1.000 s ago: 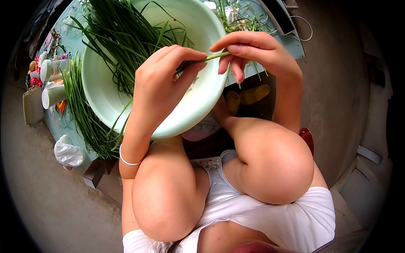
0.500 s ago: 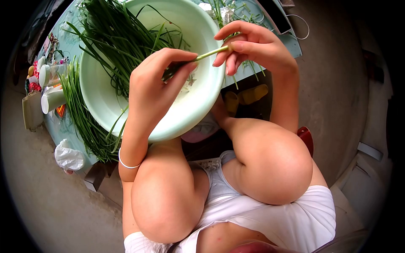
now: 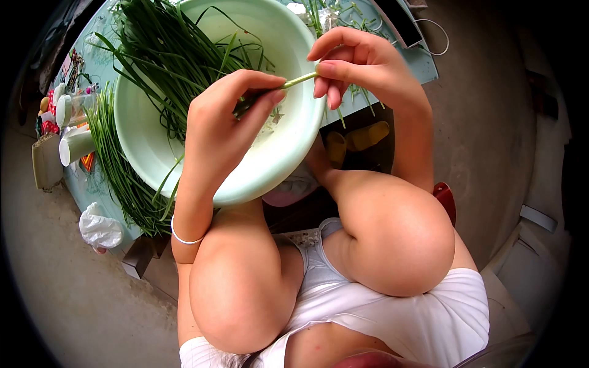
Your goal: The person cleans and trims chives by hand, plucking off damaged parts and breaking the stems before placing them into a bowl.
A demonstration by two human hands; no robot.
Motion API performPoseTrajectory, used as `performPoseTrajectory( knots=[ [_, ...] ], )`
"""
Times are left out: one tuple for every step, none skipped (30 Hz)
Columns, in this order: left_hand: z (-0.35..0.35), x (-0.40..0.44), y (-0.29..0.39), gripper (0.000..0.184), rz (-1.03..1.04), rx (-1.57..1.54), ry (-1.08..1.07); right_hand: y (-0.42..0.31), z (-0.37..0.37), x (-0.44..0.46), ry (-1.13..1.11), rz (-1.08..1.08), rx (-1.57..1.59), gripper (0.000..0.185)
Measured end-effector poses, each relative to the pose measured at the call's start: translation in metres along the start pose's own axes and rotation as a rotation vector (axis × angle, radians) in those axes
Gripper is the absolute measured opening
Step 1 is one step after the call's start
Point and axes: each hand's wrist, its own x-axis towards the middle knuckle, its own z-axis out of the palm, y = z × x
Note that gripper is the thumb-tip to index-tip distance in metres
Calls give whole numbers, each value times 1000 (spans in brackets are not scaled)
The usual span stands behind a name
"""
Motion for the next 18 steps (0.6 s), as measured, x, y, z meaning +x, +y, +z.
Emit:
performPoseTrajectory(
  knots=[
    [0,0,0,13,1,-1,0,0,-1,-1,1,0,-1,20],
    [-1,0,-1,13,-11,-23,-6,0,-1,-2,-11,-7,42,20],
    [-1,0,-1,13,-22,-44,-11,0,-2,-2,-23,-14,85,20],
    [-1,0,-1,13,-22,-45,-10,0,-2,-3,-24,-13,85,20],
    [-1,0,-1,13,-30,-58,-7,0,-1,-4,15,-21,110,19],
    [-2,0,0,13,-38,-72,-3,1,0,-4,54,-29,135,18],
    [-2,0,-1,13,-38,-72,-1,3,-3,-3,52,-29,133,18],
    [-2,0,-1,13,-44,-83,7,5,-7,-1,68,-62,68,18],
    [-1,0,-1,12,-50,-93,14,6,-9,0,84,-95,3,18],
    [-1,0,-1,12,-49,-94,15,5,-10,0,84,-95,2,18],
    [-1,1,0,12,-56,-95,16,5,-10,1,96,-69,-16,19],
    [-1,1,0,12,-62,-98,17,4,-9,1,109,-42,-35,22],
    [-1,1,0,12,-62,-99,17,6,-8,1,109,-41,-36,22],
    [-1,1,-1,12,-55,-91,18,9,-6,1,150,-65,-81,20],
    [-1,1,-2,12,-49,-83,18,11,-4,0,191,-90,-126,19],
    [-1,0,-2,12,-49,-84,18,8,1,0,191,-89,-125,19],
    [-1,0,-2,12,-28,-55,26,2,7,-1,193,-56,-313,19],
    [0,0,-2,12,-7,-26,34,-1,11,-1,194,-24,-501,19]
  ],
)
